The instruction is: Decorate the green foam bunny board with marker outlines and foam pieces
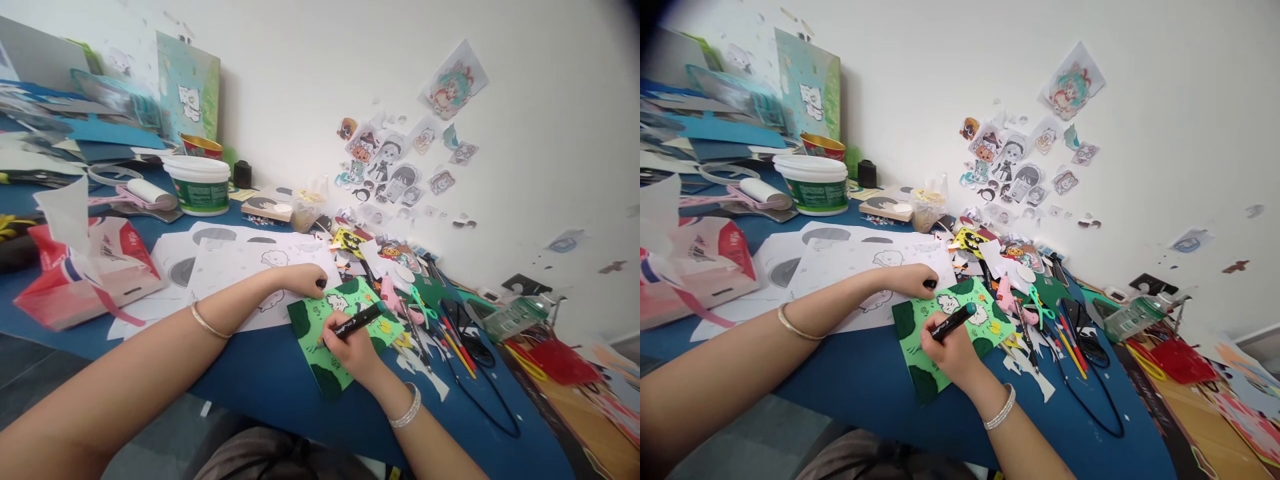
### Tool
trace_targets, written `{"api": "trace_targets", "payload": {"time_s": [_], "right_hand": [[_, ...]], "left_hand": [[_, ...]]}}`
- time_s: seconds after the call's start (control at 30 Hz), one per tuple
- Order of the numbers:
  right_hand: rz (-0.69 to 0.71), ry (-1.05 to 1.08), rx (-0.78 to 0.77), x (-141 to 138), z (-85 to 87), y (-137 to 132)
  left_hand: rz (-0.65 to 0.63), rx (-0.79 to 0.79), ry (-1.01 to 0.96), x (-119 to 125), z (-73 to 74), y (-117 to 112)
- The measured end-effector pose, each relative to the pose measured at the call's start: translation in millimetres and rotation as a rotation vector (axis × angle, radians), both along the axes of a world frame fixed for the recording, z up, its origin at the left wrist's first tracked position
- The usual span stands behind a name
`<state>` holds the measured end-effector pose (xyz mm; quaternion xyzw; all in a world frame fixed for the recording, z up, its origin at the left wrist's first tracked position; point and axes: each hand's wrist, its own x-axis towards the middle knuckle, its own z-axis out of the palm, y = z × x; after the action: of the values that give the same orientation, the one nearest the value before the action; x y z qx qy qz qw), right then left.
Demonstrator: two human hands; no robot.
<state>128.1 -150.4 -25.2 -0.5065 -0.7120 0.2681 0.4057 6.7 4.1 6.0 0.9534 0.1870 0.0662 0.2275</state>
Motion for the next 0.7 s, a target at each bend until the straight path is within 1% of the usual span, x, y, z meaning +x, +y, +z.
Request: {"api": "trace_targets", "payload": {"time_s": [0.1,0.23,0.3,0.37,0.47,0.6,0.7], "right_hand": [[-0.106,0.078,0.109,2.1,0.3,0.8],[-0.194,0.34,0.139,6.6,3.7,1.5],[-0.242,0.415,0.209,10.5,7.5,2.3],[-0.3,0.429,0.295,16.9,11.2,3.7],[-0.39,0.431,0.349,32.2,13.4,5.9],[-0.5,0.465,0.355,56.1,9.6,5.1],[-0.519,0.467,0.298,67.9,8.1,1.7]], "left_hand": [[0.001,-0.03,0.001,-1.6,2.3,-0.2],[0.003,-0.094,-0.007,-5.5,7.5,1.0],[0.014,-0.127,-0.018,-7.8,9.3,3.0],[0.029,-0.152,-0.042,-10.6,10.5,5.6],[0.046,-0.149,-0.093,-16.0,12.3,9.9],[0.056,-0.14,-0.11,-25.1,17.8,15.1],[0.006,-0.159,-0.1,-31.7,24.3,17.1]]}}
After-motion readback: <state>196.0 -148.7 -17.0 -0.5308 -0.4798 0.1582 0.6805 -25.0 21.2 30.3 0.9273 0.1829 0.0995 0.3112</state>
